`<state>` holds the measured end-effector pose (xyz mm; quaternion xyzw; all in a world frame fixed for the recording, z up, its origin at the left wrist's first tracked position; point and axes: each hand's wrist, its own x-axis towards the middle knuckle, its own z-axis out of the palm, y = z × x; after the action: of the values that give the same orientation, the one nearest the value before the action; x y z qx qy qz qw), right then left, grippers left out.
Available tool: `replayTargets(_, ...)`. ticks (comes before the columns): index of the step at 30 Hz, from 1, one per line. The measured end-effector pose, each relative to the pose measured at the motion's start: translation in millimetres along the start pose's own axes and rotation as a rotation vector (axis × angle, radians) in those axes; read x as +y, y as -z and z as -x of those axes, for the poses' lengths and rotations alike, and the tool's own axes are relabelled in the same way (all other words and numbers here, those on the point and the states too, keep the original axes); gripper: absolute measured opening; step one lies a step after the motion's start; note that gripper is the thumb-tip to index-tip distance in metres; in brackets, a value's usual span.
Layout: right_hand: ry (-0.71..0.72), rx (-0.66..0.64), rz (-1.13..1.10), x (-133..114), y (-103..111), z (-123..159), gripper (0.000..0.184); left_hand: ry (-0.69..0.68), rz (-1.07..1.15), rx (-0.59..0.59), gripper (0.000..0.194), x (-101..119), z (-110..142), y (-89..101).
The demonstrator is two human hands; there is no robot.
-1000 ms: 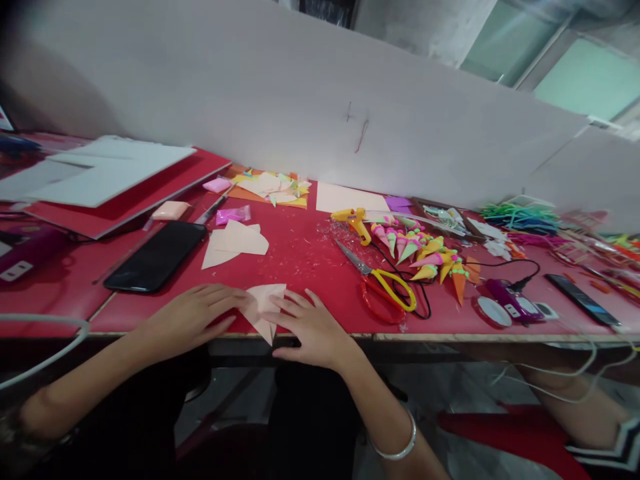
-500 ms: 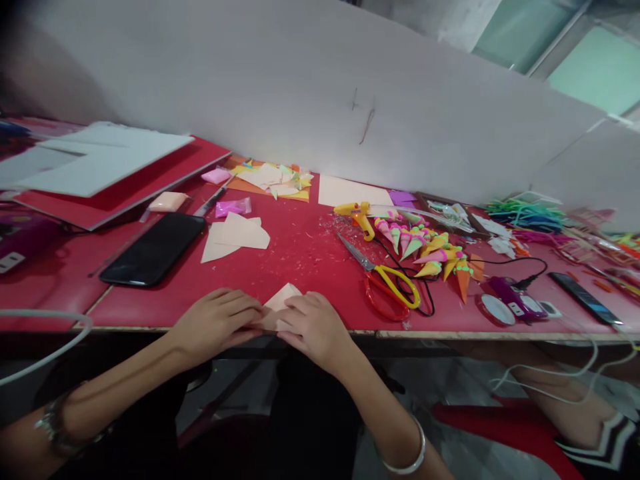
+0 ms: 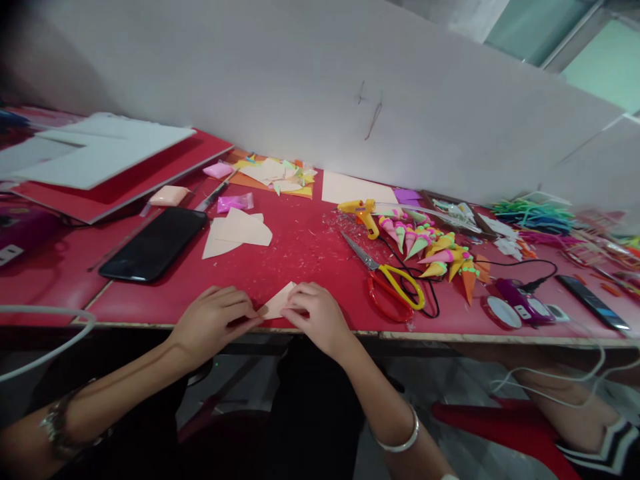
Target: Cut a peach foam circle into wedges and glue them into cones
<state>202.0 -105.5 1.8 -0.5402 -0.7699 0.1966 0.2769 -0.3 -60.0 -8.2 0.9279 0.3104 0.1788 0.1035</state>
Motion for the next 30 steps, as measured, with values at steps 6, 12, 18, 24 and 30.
replayTargets(6, -0.014, 0.051, -0.003, 6, -5, -6, 0.014, 0.114, 0.030, 0.045, 0.027, 2, -2, -3.2)
replayTargets(12, -0.036, 0.035, 0.067, 7, -8, -8, 0.017, 0.157, 0.000, 0.018, 0.031, 2, -3, -4.0)
replayTargets(18, -0.031, 0.025, 0.120, 8, -9, -11, 0.017, 0.160, 0.071, -0.080, 0.023, -8, -6, 0.9)
replayTargets(24, -0.014, 0.016, 0.157, 11, -8, -14, 0.016, -0.007, 0.112, -0.232, 0.027, -21, -12, 8.5)
replayTargets(30, -0.020, 0.005, 0.294, 16, -9, -19, 0.022, -0.145, 0.090, -0.347, 0.036, -39, -23, 11.2)
